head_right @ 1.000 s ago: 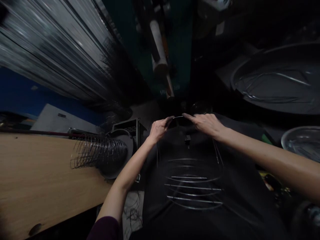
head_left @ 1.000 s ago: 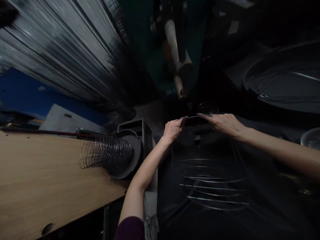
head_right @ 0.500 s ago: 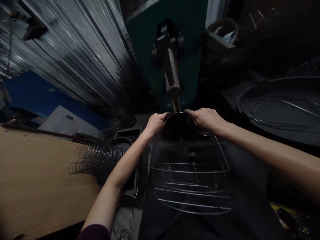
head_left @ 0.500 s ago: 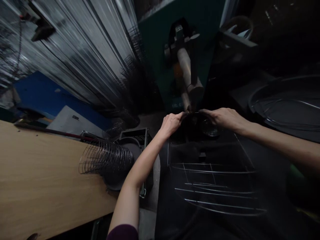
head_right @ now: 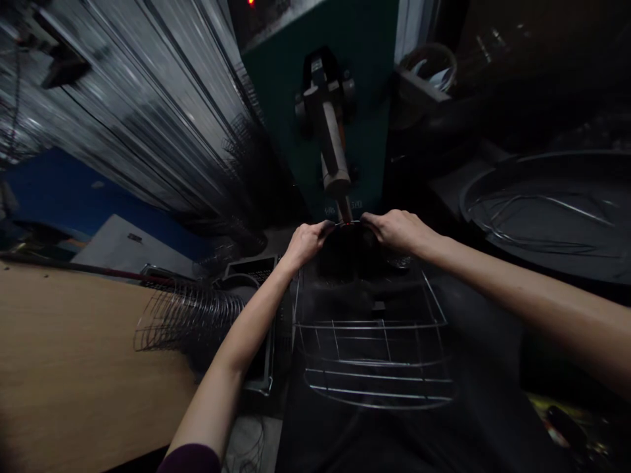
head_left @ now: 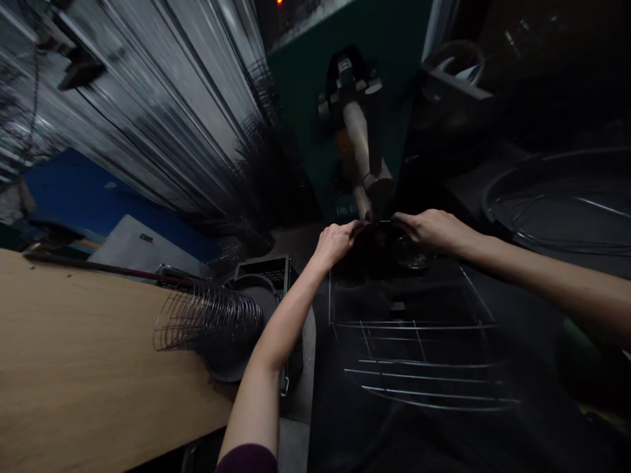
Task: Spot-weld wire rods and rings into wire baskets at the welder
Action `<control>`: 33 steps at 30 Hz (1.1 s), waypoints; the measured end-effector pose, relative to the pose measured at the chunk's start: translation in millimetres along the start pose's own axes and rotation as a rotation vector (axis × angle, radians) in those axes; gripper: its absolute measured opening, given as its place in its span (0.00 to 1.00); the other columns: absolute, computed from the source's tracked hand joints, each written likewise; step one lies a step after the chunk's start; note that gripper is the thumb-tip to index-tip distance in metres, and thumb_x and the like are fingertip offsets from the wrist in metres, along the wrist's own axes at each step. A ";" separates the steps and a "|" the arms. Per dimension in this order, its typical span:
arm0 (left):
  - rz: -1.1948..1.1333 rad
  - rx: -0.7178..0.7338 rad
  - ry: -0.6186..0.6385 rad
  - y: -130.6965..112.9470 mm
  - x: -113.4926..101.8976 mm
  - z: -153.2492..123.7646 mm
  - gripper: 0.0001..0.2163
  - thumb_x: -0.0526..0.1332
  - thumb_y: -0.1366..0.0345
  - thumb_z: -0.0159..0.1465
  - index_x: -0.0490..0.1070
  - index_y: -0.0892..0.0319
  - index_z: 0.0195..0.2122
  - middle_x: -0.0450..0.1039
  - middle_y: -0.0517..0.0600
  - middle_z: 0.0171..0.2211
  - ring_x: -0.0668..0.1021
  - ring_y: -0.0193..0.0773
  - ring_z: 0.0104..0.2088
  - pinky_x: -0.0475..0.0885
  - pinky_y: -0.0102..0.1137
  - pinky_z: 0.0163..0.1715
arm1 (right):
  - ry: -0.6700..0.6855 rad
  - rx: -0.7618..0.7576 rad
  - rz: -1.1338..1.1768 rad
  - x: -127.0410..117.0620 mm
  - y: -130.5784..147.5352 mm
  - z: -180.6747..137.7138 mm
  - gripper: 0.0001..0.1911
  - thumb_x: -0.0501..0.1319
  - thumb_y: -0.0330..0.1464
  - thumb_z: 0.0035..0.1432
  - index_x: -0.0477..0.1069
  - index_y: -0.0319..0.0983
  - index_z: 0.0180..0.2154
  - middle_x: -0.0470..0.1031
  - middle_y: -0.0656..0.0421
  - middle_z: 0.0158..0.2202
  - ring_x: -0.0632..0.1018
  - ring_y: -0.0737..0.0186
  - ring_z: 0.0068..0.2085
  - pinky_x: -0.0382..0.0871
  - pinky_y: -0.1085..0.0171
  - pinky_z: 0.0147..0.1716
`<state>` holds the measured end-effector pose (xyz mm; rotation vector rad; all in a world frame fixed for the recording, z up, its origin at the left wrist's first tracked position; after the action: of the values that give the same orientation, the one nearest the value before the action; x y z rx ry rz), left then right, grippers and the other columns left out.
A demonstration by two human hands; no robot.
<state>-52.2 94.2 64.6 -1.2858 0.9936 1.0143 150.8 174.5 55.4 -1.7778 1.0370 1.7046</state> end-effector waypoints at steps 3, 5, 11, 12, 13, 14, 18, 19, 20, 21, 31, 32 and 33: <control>-0.012 -0.007 0.009 1.3 -4.1 -2.1 0.15 0.52 0.58 0.70 0.72 0.49 0.53 0.78 0.51 0.45 0.79 0.41 0.46 0.69 0.27 0.43 | 0.006 0.000 -0.006 -2.7 4.1 1.5 0.25 0.42 0.43 0.66 0.68 0.41 0.54 0.76 0.49 0.37 0.76 0.52 0.35 0.61 0.63 0.29; -0.020 -0.010 0.002 2.8 -6.0 -3.4 0.15 0.52 0.58 0.70 0.73 0.50 0.52 0.79 0.51 0.43 0.79 0.41 0.45 0.69 0.27 0.43 | 0.015 -0.008 -0.020 -5.2 7.4 2.2 0.25 0.43 0.43 0.66 0.68 0.40 0.54 0.75 0.49 0.37 0.77 0.52 0.35 0.62 0.63 0.30; -0.026 0.011 -0.005 5.8 -6.7 -1.7 0.15 0.52 0.57 0.70 0.74 0.51 0.51 0.79 0.51 0.42 0.80 0.40 0.44 0.69 0.27 0.42 | 0.032 -0.028 -0.007 -9.3 9.7 3.2 0.25 0.41 0.44 0.68 0.69 0.39 0.52 0.75 0.48 0.39 0.77 0.53 0.38 0.64 0.63 0.33; -0.019 0.012 -0.002 5.7 -7.1 -1.4 0.15 0.51 0.57 0.70 0.74 0.52 0.50 0.79 0.51 0.42 0.80 0.41 0.44 0.70 0.27 0.42 | 0.033 -0.025 0.004 -9.4 8.9 3.4 0.25 0.41 0.44 0.68 0.69 0.39 0.51 0.75 0.48 0.39 0.77 0.53 0.39 0.64 0.63 0.33; -0.010 0.010 0.000 5.3 -7.5 -1.3 0.15 0.51 0.56 0.70 0.74 0.52 0.49 0.80 0.52 0.41 0.80 0.41 0.43 0.70 0.27 0.42 | 0.033 -0.025 0.015 -9.3 7.9 3.8 0.25 0.41 0.44 0.68 0.70 0.39 0.50 0.75 0.48 0.39 0.77 0.53 0.39 0.64 0.63 0.33; 0.001 0.003 0.003 4.7 -8.0 -1.5 0.16 0.51 0.56 0.70 0.75 0.53 0.49 0.80 0.52 0.41 0.80 0.41 0.43 0.70 0.27 0.42 | 0.032 -0.028 0.022 -9.1 6.8 4.1 0.26 0.41 0.44 0.68 0.70 0.38 0.50 0.75 0.48 0.39 0.77 0.52 0.39 0.64 0.63 0.33; 0.015 -0.028 0.000 0.7 -7.6 -3.1 0.16 0.51 0.57 0.70 0.74 0.54 0.50 0.80 0.53 0.41 0.80 0.41 0.42 0.69 0.27 0.41 | 0.018 -0.059 0.014 -8.0 3.0 5.0 0.26 0.41 0.44 0.68 0.70 0.38 0.50 0.76 0.48 0.38 0.78 0.52 0.38 0.64 0.63 0.32; 0.011 -0.028 -0.005 -0.5 -6.9 -3.0 0.16 0.51 0.57 0.70 0.74 0.54 0.50 0.79 0.53 0.41 0.80 0.41 0.43 0.69 0.27 0.41 | 0.015 -0.057 0.004 -7.6 2.2 5.0 0.26 0.41 0.44 0.68 0.71 0.38 0.50 0.76 0.48 0.38 0.78 0.53 0.38 0.65 0.63 0.32; 0.007 -0.026 -0.010 -1.7 -6.1 -2.5 0.16 0.51 0.57 0.70 0.74 0.54 0.50 0.79 0.53 0.41 0.80 0.41 0.43 0.69 0.28 0.41 | 0.010 -0.051 -0.006 -7.1 1.4 5.1 0.26 0.41 0.44 0.68 0.71 0.38 0.50 0.76 0.49 0.38 0.78 0.53 0.38 0.65 0.63 0.32; 0.005 -0.022 -0.013 -2.8 -5.2 -1.8 0.16 0.51 0.57 0.70 0.74 0.54 0.50 0.79 0.53 0.42 0.80 0.41 0.43 0.69 0.28 0.41 | 0.003 -0.041 -0.013 -6.6 0.8 5.2 0.26 0.41 0.44 0.68 0.70 0.38 0.51 0.76 0.48 0.39 0.78 0.53 0.38 0.66 0.62 0.33; -0.060 0.010 -0.011 -5.4 0.1 2.4 0.14 0.52 0.58 0.70 0.76 0.56 0.46 0.79 0.53 0.39 0.80 0.39 0.39 0.67 0.26 0.39 | 0.169 0.011 0.347 -17.0 -24.8 -12.6 0.23 0.46 0.42 0.68 0.74 0.36 0.48 0.77 0.52 0.42 0.78 0.57 0.42 0.68 0.64 0.43; -0.069 0.013 -0.019 -6.5 1.2 3.4 0.14 0.52 0.59 0.70 0.76 0.56 0.45 0.79 0.53 0.39 0.80 0.39 0.39 0.68 0.26 0.39 | 0.209 0.021 0.413 -17.6 -28.6 -18.2 0.24 0.46 0.41 0.68 0.74 0.35 0.48 0.77 0.51 0.42 0.77 0.58 0.43 0.68 0.65 0.44; -0.082 0.008 -0.025 -7.6 1.7 4.0 0.14 0.52 0.59 0.70 0.76 0.56 0.45 0.79 0.52 0.39 0.80 0.39 0.40 0.68 0.27 0.40 | 0.230 0.035 0.459 -16.9 -31.2 -23.8 0.24 0.46 0.41 0.68 0.74 0.34 0.48 0.77 0.51 0.43 0.77 0.58 0.43 0.68 0.65 0.44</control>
<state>-44.3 98.1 65.1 -1.2938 0.9179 0.9606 190.9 178.5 69.6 -1.8447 1.6701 1.7413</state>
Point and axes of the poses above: each hand's wrist, its own z-axis towards the middle knuckle, its own x-axis out of the palm, y = z × x, the point moved 1 cm from there along z, towards the middle knuckle
